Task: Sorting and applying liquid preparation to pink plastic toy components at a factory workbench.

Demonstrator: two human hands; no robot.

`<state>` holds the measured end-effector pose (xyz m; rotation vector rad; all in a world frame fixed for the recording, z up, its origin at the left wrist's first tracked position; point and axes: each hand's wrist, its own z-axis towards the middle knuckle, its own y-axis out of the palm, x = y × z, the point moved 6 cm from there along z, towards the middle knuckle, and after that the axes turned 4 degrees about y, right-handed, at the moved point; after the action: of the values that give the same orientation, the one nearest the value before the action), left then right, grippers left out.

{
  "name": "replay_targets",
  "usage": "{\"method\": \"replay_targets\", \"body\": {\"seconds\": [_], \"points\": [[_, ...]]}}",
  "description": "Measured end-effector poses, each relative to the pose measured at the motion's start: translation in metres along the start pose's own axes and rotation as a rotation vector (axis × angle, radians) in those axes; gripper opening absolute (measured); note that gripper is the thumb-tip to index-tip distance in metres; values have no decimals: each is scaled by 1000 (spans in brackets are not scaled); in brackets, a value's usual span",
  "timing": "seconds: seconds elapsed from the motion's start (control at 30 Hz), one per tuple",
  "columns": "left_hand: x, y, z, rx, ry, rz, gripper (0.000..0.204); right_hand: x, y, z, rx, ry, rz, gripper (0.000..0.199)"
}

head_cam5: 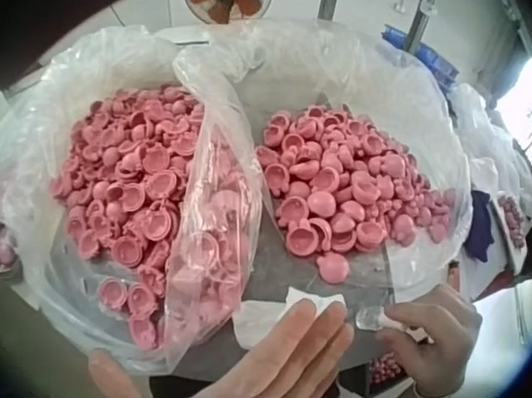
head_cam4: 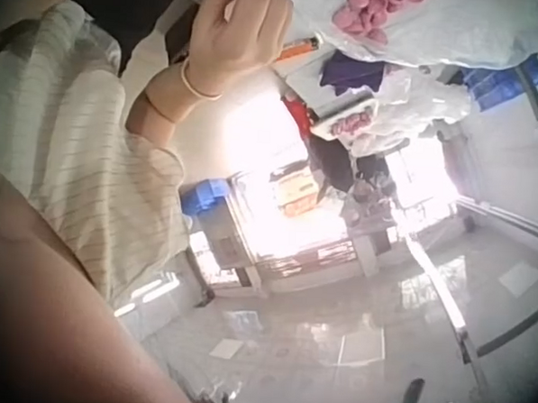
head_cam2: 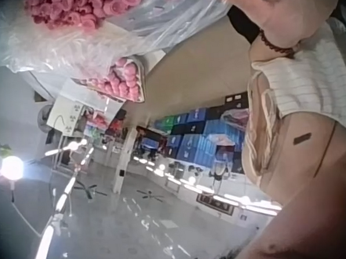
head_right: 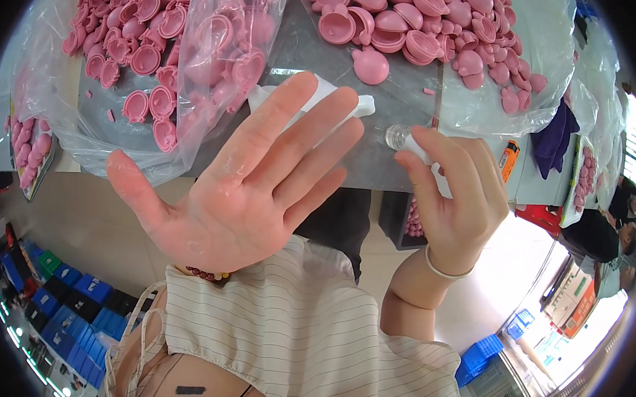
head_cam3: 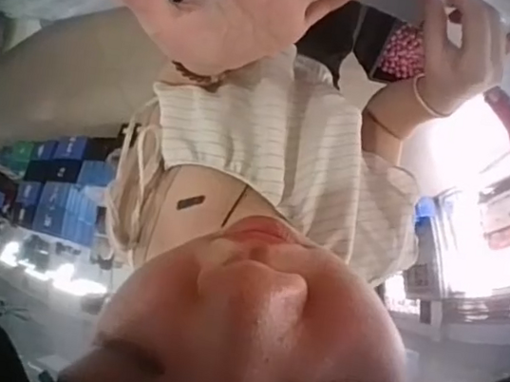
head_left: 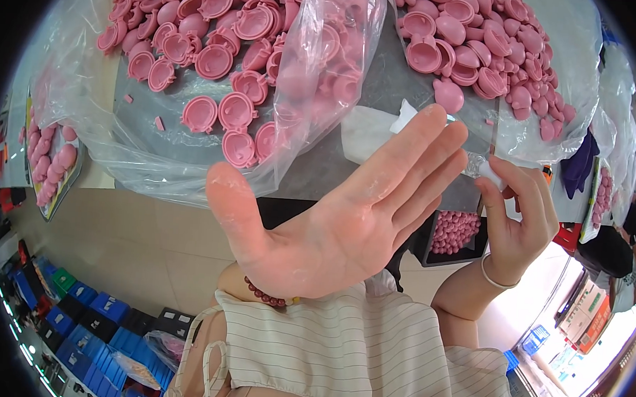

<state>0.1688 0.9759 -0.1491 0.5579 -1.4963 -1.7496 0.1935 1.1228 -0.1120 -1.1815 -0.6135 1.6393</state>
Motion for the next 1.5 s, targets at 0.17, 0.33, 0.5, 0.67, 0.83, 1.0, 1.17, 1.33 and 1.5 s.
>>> {"method": "replay_targets", "body": {"seconds": [0.17,0.33,0.5,0.67,0.83,1.0,1.17,1.33,1.5], "points": [[0,-1,0,-2,0,-19,115,3,1,-3,-5,-52,23,23],[1,1,-2,-3,-16,-29,115,-6,-15,-3,95,-63,24,28],[-4,1,-2,37,-71,-171,124,-16,-27,-14,382,-210,320,36],[-8,3,-4,23,-95,-160,125,-56,-2,-13,25,-422,520,34],[-10,3,-5,16,-122,-147,126,-61,9,-10,30,-387,479,33],[-9,4,-6,34,-135,-175,125,-55,4,-7,75,-320,502,31],[-12,2,-6,46,-151,-143,125,-58,12,-11,25,-390,507,32],[-12,3,-5,55,-136,-136,127,-57,1,-6,29,-315,477,34],[-12,1,-10,-39,-15,-35,126,-63,7,-9,-5,-345,459,34]]}}
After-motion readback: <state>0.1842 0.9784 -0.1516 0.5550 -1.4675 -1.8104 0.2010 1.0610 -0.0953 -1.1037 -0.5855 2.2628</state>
